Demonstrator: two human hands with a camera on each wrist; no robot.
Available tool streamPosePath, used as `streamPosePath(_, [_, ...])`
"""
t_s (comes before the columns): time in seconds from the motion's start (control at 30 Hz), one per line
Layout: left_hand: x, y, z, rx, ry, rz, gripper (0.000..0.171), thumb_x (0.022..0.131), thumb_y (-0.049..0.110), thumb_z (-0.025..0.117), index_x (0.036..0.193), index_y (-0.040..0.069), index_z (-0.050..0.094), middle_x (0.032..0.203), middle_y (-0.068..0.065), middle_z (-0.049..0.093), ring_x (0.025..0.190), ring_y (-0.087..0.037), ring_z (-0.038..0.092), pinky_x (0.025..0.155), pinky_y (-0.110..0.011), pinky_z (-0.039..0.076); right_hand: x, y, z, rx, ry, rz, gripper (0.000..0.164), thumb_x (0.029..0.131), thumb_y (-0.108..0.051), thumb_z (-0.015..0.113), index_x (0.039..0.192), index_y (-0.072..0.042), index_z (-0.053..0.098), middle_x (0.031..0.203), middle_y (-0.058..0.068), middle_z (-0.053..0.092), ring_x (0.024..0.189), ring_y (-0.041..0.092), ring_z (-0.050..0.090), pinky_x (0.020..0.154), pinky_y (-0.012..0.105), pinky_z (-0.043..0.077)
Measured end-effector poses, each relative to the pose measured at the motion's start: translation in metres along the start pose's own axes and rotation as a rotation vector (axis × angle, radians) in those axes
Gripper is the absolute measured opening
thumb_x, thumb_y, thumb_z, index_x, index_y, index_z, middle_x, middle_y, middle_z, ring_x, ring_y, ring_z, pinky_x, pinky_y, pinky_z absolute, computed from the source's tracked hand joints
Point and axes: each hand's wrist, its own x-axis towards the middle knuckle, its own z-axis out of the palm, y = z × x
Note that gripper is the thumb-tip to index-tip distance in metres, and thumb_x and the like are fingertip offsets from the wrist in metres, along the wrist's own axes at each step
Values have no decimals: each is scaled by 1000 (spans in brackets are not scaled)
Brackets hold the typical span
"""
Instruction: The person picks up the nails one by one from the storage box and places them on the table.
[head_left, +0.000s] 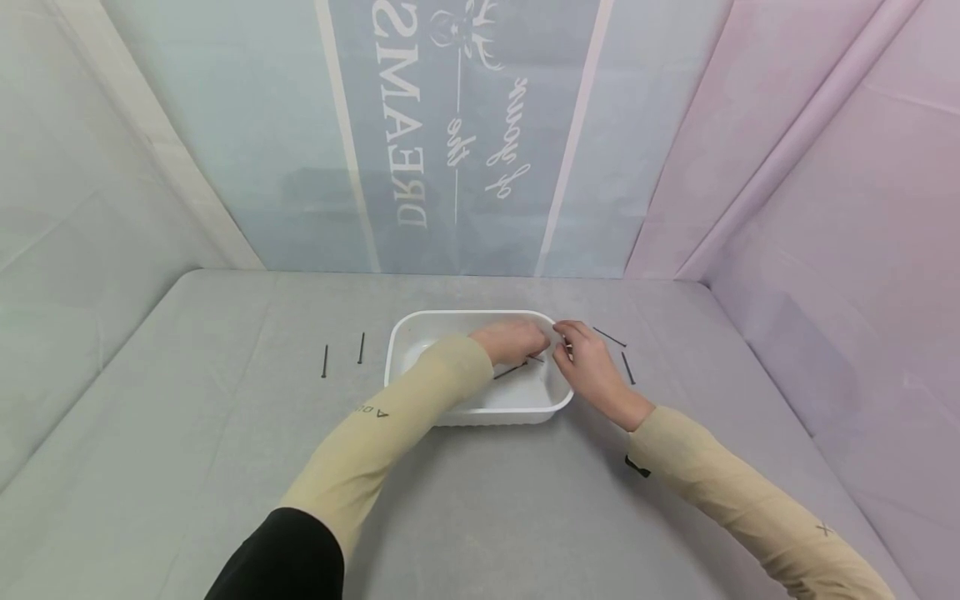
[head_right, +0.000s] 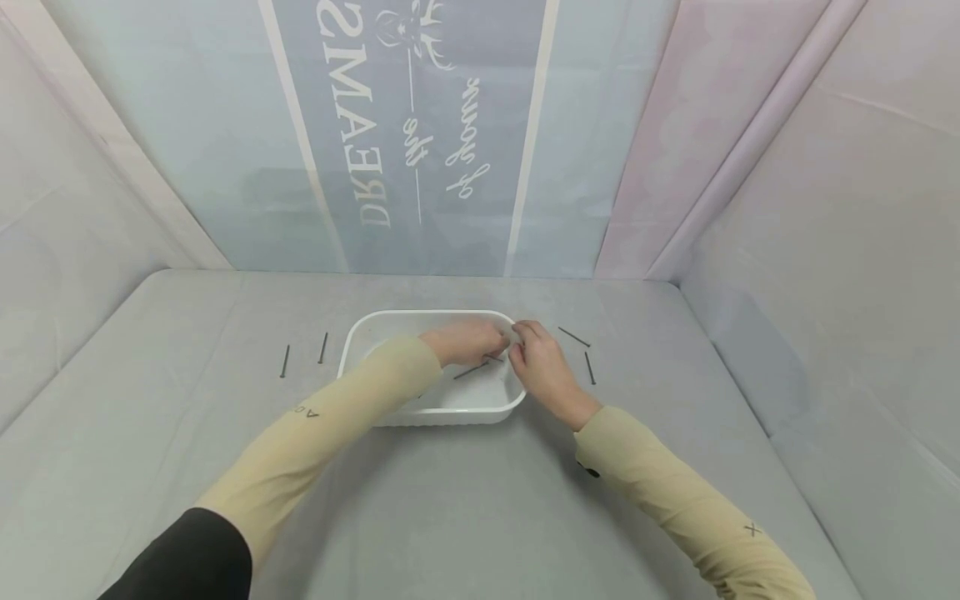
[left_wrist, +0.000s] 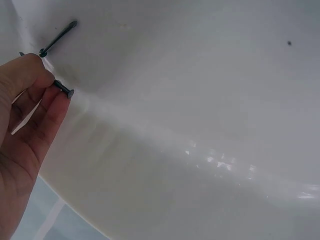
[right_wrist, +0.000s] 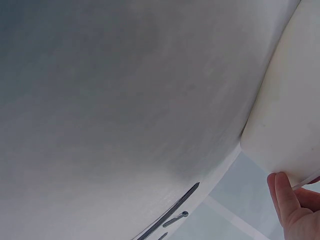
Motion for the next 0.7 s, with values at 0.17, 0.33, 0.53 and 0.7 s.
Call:
streamPosePath(0.17, [-1, -1, -2, 20, -6, -1, 14, 87, 0, 53, 90, 10, 62, 83, 1, 61, 73, -13, 51, 70, -24, 45, 0, -1, -1, -3, -12, 14, 31, 84, 2, 50, 113, 11, 55, 113, 20, 55, 91, 28, 60, 73, 30, 54])
streamPosePath(0.33, [-2, -1, -5, 38, 0, 13, 14, 86, 0, 54, 92, 10, 63, 86, 0, 63, 79, -15, 55, 74, -25, 45, 0, -2, -1, -9, -26, 26, 31, 84, 2, 51, 114, 10, 55, 114, 20, 55, 92, 28, 60, 73, 29, 54])
streamPosePath(0.53, [-6, -2, -10, 62, -8, 10, 17, 83, -1, 57, 94, 10, 63, 89, 0, 63, 84, -15, 56, 77, -25, 45, 0, -3, -2, -9, -32, 33, 30, 85, 1, 50, 114, 10, 54, 115, 19, 54, 92, 27, 60, 73, 28, 54])
streamPosePath(0.7, [-7, -2, -14, 57, -22, -7, 18, 84, -1, 57, 97, 10, 62, 92, 0, 62, 87, -15, 56, 78, -25, 46, 0, -3, -2, -14, -28, 29, 30, 84, 2, 50, 113, 10, 55, 114, 19, 55, 92, 27, 60, 73, 28, 54])
